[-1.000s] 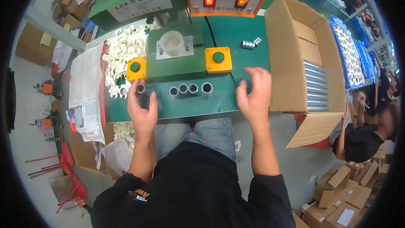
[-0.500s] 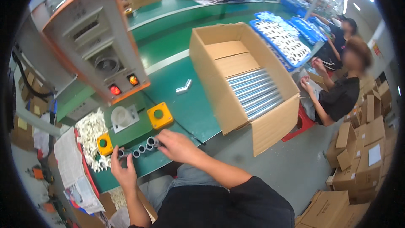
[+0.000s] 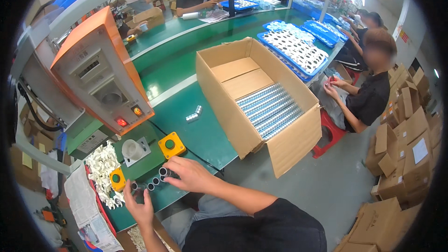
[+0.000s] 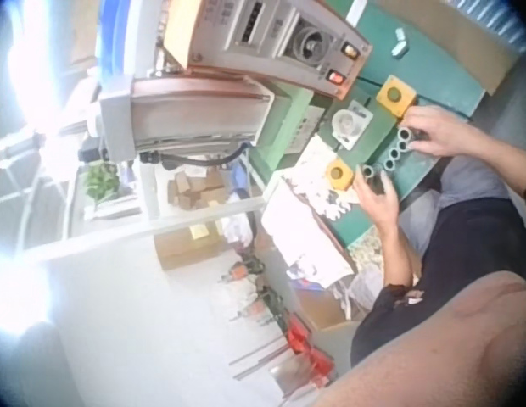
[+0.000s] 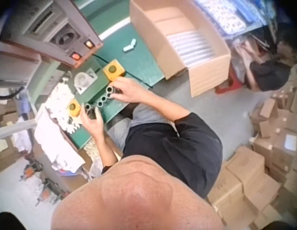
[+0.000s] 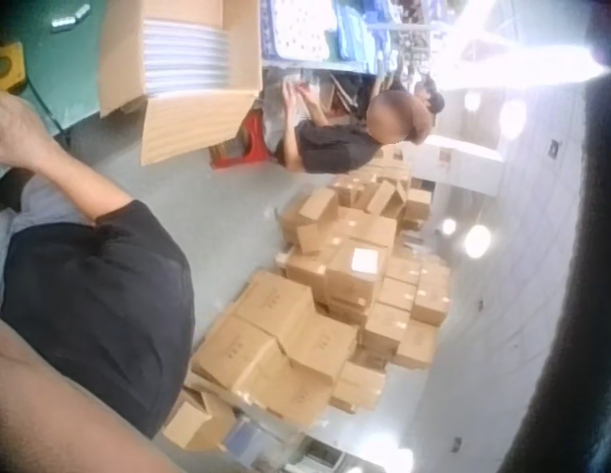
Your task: Assembling plastic components onto metal cylinders using a pneumatic press machine.
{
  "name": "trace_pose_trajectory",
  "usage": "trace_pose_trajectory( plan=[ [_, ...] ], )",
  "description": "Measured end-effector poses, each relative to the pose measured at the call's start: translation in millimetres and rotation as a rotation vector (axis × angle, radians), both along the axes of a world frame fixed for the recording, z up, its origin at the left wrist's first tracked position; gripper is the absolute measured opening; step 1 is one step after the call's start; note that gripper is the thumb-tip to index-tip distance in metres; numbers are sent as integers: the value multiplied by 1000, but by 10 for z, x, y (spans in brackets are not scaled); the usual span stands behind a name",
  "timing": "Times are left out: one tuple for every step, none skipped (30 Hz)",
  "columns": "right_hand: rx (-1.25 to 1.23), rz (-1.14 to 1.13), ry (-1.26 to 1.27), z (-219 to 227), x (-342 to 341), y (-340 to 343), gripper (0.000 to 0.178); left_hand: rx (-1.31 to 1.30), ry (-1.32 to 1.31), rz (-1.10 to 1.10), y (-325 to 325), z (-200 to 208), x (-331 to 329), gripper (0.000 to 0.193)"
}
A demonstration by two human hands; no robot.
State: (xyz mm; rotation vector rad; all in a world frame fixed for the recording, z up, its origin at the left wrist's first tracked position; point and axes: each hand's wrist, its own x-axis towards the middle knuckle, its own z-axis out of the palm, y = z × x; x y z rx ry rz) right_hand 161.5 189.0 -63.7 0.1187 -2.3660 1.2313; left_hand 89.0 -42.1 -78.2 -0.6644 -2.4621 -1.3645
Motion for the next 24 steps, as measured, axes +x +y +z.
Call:
trace_pose_trajectory(
  plan=[
    [22, -2, 23, -23, -16, 1, 34, -34, 39, -16, -17, 4, -5, 61],
    [43, -3, 46, -38, -23, -4, 32, -69, 77, -30, -27, -3, -14, 62],
    [38, -16, 45, -45, 0, -8, 30, -56, 78, -34, -4, -20, 11, 63],
    [32, -30, 45, -56, 14, -4, 29, -52, 79, -47, 24, -10, 17, 63],
    [22, -38, 46, -58, 20, -5, 27, -45, 57, -57, 55, 27, 39, 63],
    [21, -27, 59, -55, 5, -13, 27, -50, 70, -57, 58, 26, 26, 63],
    [16, -41, 43, -53, 15, -18, 27, -56, 79, -64, 58, 11, 25, 63],
    [11, -57, 26, -53, 15, -26, 27, -63, 68, -65, 53, 10, 19, 63],
    [9, -55, 32, -53, 6, -38, 27, -65, 74, -63, 49, 14, 8, 63],
    [-28, -62, 11, -58, 15, -49, 28, -83, 90, -67, 51, 10, 8, 62],
    [-65, -71, -11, -65, 22, -58, 29, -100, 104, -72, 56, 6, 8, 62],
    [-65, -75, -10, -80, 18, -63, 29, -100, 105, -76, 64, 2, 6, 62],
    [-64, -91, 15, -96, 1, -66, 30, -101, 109, -76, 76, 0, 2, 62],
    [-62, -108, 41, -106, -9, -70, 31, -101, 113, -76, 89, -3, 2, 62],
    [-60, -115, 41, -109, -7, -75, 31, -98, 113, -83, 99, -3, 10, 62],
    [-76, -117, 39, -110, -18, -80, 31, -101, 117, -72, 103, 1, 13, 62],
    [-91, -121, 38, -110, -24, -87, 32, -103, 120, -62, 104, 5, 18, 63],
    [-89, -131, 36, -111, -26, -97, 33, -95, 94, -61, 93, 7, 22, 64],
    [-96, -131, 37, -118, -29, -99, 34, -86, 96, -63, 94, 14, 32, 64],
    [-103, -130, 39, -128, -28, -101, 35, -84, 103, -60, 95, 24, 42, 64],
    [-121, -121, 17, -142, -24, -96, 36, -83, 109, -56, 102, 21, 46, 64],
    [-115, -123, 19, -153, -18, -99, 36, -76, 109, -67, 91, 4, 44, 64],
    [-142, -119, 1, -160, -15, -97, 38, -71, 111, -69, 93, -3, 48, 64],
    [-169, -114, -18, -158, -17, -89, 39, -90, 124, -65, 99, -4, 53, 65]
  ],
)
